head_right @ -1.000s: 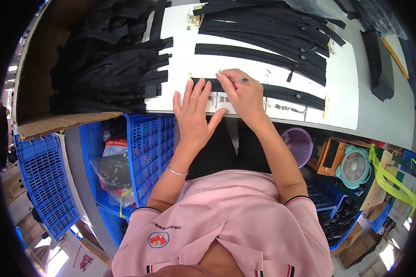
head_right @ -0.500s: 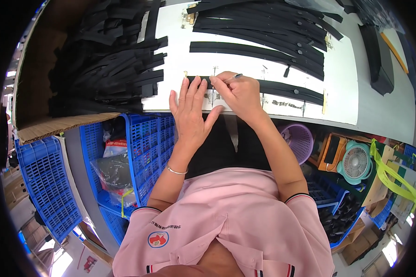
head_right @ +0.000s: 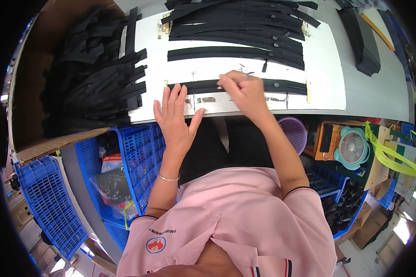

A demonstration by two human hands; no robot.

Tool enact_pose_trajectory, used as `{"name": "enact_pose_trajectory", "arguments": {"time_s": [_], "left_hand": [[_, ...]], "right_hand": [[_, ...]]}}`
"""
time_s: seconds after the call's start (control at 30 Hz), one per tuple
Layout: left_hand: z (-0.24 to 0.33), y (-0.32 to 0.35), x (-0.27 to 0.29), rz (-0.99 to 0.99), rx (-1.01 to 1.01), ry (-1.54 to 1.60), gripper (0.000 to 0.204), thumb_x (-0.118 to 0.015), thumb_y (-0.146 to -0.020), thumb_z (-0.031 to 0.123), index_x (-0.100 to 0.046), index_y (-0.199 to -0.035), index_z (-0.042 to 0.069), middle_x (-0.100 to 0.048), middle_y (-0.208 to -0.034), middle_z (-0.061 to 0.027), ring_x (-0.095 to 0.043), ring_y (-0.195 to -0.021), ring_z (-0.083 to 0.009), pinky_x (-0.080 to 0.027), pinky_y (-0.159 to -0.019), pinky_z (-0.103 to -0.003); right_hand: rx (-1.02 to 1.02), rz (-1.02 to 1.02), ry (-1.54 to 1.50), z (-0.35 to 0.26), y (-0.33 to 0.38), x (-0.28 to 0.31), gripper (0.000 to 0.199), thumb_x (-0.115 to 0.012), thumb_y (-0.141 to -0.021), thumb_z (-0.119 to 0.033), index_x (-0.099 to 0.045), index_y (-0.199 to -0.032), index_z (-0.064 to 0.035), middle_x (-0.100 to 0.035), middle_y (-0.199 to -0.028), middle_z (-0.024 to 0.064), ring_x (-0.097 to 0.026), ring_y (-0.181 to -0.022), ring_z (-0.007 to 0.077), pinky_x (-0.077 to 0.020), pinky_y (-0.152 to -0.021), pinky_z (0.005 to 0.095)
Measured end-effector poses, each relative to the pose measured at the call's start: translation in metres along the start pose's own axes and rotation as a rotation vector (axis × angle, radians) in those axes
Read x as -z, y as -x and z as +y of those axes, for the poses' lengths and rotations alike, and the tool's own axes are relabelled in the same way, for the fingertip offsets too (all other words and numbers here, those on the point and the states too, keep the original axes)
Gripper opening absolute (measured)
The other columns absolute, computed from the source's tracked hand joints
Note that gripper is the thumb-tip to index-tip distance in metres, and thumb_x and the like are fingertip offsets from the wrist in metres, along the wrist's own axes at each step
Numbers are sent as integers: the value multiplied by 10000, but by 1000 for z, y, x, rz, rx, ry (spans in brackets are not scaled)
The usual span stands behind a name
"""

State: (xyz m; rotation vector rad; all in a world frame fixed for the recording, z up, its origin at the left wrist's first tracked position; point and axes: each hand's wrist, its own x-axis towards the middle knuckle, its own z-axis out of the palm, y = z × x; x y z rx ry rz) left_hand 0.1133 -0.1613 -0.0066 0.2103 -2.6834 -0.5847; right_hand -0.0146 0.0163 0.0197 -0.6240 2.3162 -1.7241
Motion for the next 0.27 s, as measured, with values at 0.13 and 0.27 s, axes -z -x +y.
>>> {"name": "enact_pose_trajectory", "arguments": {"time_s": [0.13,0.27], "left_hand": [[1,0,0,4,-11,-2,697,-782,-894,405,-557,-1453,54,-529,-1525,-111,-378,-1505,-328,-165,-1221,-585],[0,0,0,-3,-10,-6,705,-780,-897,413,-550,-1459,56,-523,-1529,-115,-370,-1509,-330,-167,-1220,-590]], "right_hand": [[0,143,62,4,9,26,253,-631,-1022,-160,-785,-922,14,-702,-744,30,-535,-622,47,-390,-551,225],[43,316,107,7,12,28,254,-636,-1028,-159,-791,-941,23,-710,-747,37,-527,-620,43,-393,-556,221]]}}
